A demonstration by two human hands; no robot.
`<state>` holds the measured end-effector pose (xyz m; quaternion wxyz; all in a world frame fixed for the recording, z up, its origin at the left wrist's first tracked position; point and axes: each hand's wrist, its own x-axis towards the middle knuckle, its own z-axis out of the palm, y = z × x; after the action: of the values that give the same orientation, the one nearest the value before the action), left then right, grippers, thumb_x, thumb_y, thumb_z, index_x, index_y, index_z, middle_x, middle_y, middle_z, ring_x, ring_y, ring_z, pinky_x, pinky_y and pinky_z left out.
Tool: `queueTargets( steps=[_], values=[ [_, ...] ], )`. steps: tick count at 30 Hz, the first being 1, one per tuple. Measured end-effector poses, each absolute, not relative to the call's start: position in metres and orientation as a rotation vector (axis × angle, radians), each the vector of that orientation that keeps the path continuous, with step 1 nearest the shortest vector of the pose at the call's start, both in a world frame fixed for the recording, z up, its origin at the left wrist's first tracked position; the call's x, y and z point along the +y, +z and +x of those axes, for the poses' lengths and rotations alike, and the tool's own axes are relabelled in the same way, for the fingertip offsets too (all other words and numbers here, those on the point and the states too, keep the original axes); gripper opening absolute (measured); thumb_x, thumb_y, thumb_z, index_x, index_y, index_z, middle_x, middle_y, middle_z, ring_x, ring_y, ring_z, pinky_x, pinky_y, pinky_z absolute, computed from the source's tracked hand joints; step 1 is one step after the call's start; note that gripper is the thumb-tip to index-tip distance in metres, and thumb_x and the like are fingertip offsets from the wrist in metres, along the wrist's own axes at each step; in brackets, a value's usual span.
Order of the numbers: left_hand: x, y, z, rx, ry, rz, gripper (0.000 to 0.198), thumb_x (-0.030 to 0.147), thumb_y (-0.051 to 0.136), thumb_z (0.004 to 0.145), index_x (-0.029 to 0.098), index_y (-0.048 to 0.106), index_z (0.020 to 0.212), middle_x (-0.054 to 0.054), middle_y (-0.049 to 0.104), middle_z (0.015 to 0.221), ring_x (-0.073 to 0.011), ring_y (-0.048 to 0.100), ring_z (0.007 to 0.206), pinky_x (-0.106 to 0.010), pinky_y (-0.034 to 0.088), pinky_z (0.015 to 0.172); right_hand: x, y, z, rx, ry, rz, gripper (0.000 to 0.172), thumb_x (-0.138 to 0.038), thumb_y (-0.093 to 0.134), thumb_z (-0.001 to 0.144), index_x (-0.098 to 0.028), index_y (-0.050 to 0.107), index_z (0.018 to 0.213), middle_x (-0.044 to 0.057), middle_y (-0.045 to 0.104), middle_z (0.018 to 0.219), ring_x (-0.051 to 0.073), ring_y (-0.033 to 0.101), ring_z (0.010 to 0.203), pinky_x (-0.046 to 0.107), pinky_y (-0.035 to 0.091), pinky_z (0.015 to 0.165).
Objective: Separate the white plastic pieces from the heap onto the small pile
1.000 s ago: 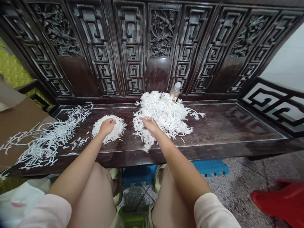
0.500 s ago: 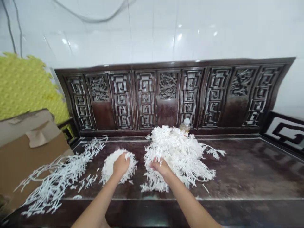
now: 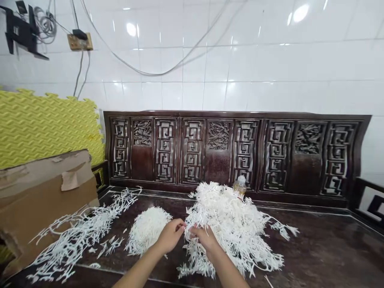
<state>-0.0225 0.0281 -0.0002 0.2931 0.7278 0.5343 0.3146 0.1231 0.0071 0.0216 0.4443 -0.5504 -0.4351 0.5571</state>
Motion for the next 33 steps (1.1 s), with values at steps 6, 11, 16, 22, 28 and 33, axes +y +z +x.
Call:
queueTargets(
  steps=[6, 11, 16, 22, 28, 33],
  values=[
    [0.017, 0.013, -0.016, 1.337, 1.153, 1.757, 0.027, 0.023, 0.041, 0.075, 0.017, 0.055, 0.097, -0.003, 0.058, 0.081, -0.0138, 0.052, 0.075, -0.025, 0.038, 0.072, 0.022, 0.022, 0.121, -0.925, 1.382, -1.219, 0.024, -0.024, 0.065, 0.049, -0.016, 0.05, 0.066, 0.0, 0.054, 0.066, 0.014, 0.053, 0.067, 0.029, 0.038, 0.068],
    [0.015, 0.024, -0.024, 1.159, 1.213, 1.753, 0.024, 0.034, 0.045, 0.075, 0.016, 0.058, 0.086, -0.004, 0.055, 0.081, -0.0138, 0.05, 0.074, -0.025, 0.038, 0.07, 0.019, 0.031, 0.121, -0.978, 1.41, -1.063, 0.023, -0.022, 0.067, 0.049, -0.016, 0.047, 0.059, -0.002, 0.049, 0.06, 0.011, 0.048, 0.061, 0.029, 0.038, 0.068],
    [0.011, 0.035, -0.022, 1.058, 1.124, 1.718, 0.021, 0.036, 0.052, 0.071, 0.015, 0.052, 0.075, 0.0, 0.052, 0.069, -0.0115, 0.048, 0.066, -0.023, 0.038, 0.063, 0.008, 0.046, 0.122, -1.088, 1.396, -0.984, 0.023, -0.023, 0.067, 0.052, -0.016, 0.047, 0.058, -0.002, 0.046, 0.059, 0.01, 0.045, 0.061, 0.028, 0.036, 0.068],
    [-0.001, 0.051, -0.019, 1.104, 1.129, 1.804, 0.019, 0.034, 0.046, 0.075, 0.016, 0.048, 0.069, 0.002, 0.049, 0.064, -0.0105, 0.045, 0.063, -0.022, 0.035, 0.06, -0.002, 0.054, 0.12, -1.241, 1.257, -0.953, 0.023, -0.031, 0.064, 0.057, -0.017, 0.046, 0.064, -0.002, 0.046, 0.061, 0.011, 0.042, 0.062, 0.028, 0.033, 0.066],
    [-0.004, 0.047, -0.015, 1.103, 1.198, 1.871, 0.019, 0.031, 0.043, 0.077, 0.016, 0.054, 0.072, 0.0, 0.054, 0.069, -0.0119, 0.048, 0.066, -0.023, 0.036, 0.063, -0.01, 0.054, 0.12, -1.222, 1.139, -0.973, 0.023, -0.03, 0.064, 0.059, -0.017, 0.046, 0.063, -0.001, 0.046, 0.062, 0.012, 0.042, 0.065, 0.028, 0.034, 0.067],
    [-0.008, 0.052, -0.018, 1.148, 1.243, 1.995, 0.017, 0.024, 0.041, 0.078, 0.016, 0.054, 0.07, -0.001, 0.054, 0.07, -0.0121, 0.049, 0.068, -0.024, 0.036, 0.065, -0.01, 0.053, 0.117, -1.036, 1.385, -0.932, 0.024, -0.029, 0.066, 0.058, -0.018, 0.044, 0.063, -0.003, 0.043, 0.063, 0.011, 0.043, 0.066, 0.027, 0.035, 0.065]
  ],
)
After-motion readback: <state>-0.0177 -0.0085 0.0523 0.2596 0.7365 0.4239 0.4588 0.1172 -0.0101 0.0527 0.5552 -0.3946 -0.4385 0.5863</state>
